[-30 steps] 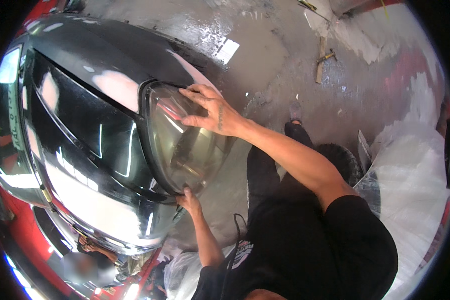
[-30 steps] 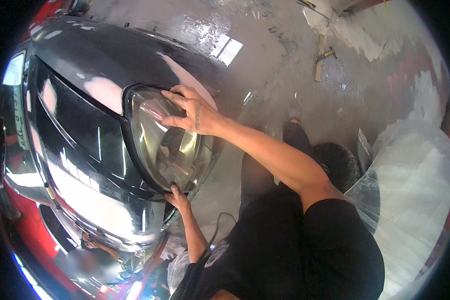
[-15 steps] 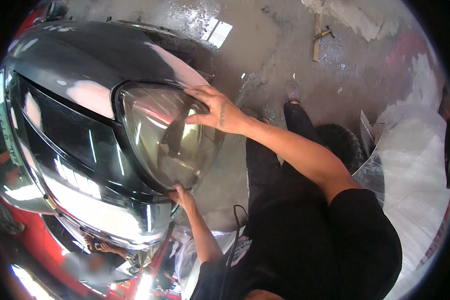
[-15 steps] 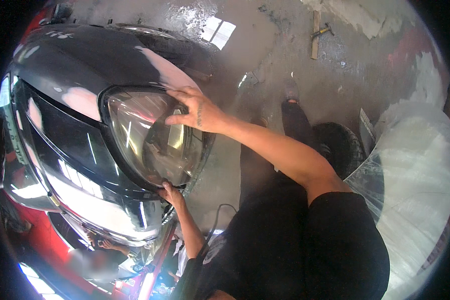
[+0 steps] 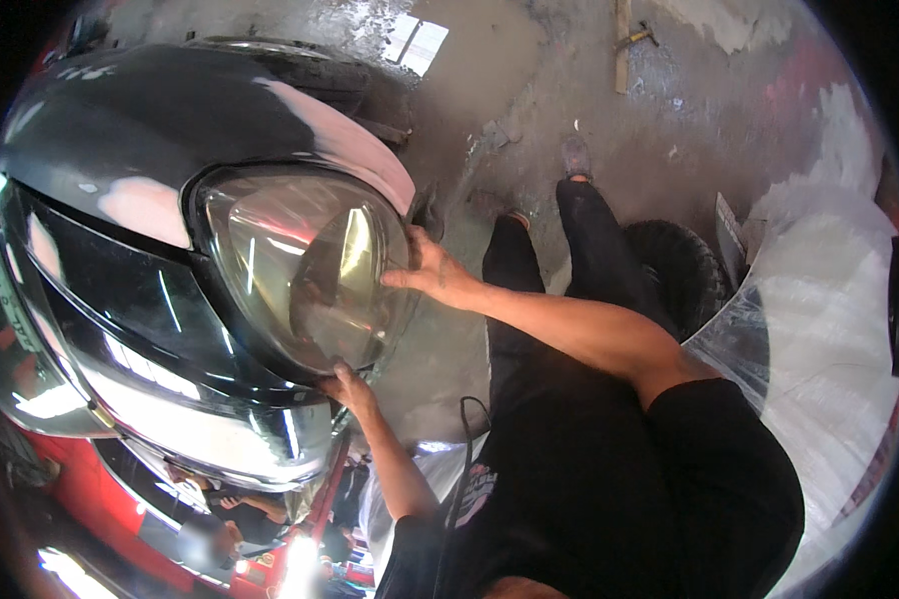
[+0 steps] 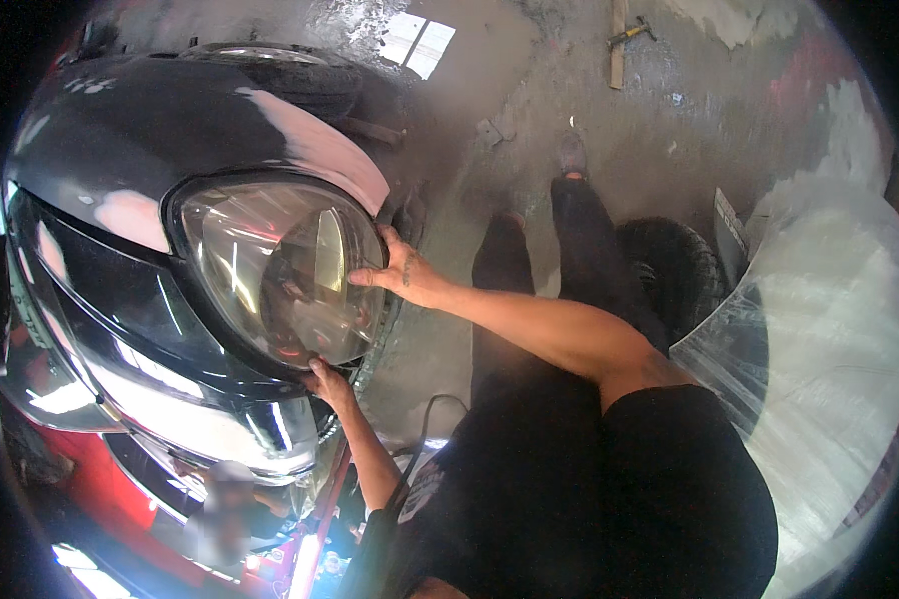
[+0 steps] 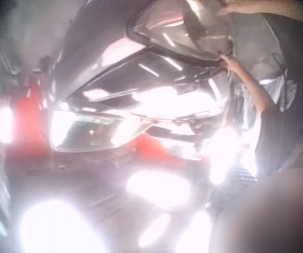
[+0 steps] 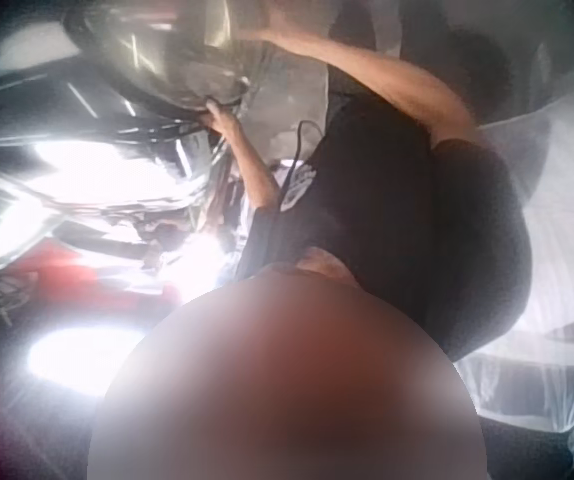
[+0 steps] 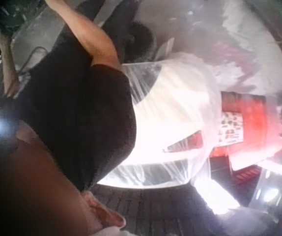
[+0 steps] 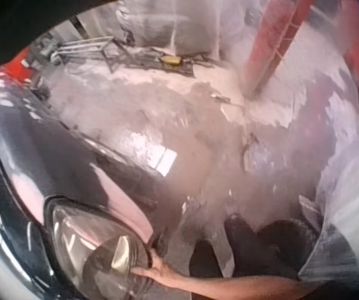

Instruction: The person removes the front left headlight from a black car by hand, then uses a hammer and a wooden block to tap the front bumper area near the headlight opening. The headlight is placed on the floor after removal.

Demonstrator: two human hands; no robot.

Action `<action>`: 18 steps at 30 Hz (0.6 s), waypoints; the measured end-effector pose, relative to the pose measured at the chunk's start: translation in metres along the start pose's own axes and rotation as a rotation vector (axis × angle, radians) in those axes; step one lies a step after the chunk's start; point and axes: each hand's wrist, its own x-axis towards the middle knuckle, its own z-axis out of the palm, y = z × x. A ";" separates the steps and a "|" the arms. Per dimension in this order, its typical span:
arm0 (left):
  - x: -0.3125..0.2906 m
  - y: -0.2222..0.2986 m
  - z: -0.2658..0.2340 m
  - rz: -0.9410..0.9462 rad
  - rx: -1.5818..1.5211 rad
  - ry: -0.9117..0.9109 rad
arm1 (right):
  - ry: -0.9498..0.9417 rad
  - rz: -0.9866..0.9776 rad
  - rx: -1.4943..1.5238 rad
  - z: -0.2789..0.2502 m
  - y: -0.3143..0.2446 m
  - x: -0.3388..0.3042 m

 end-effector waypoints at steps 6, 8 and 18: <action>-0.003 -0.009 -0.015 -0.085 0.129 -0.004 | 0.077 0.029 -0.011 0.002 -0.002 -0.010; -0.003 -0.008 -0.017 -0.098 0.120 -0.058 | 0.066 0.028 0.012 0.000 -0.004 -0.008; -0.005 0.017 0.001 -0.233 0.081 0.080 | 0.059 0.079 0.095 0.003 0.005 0.003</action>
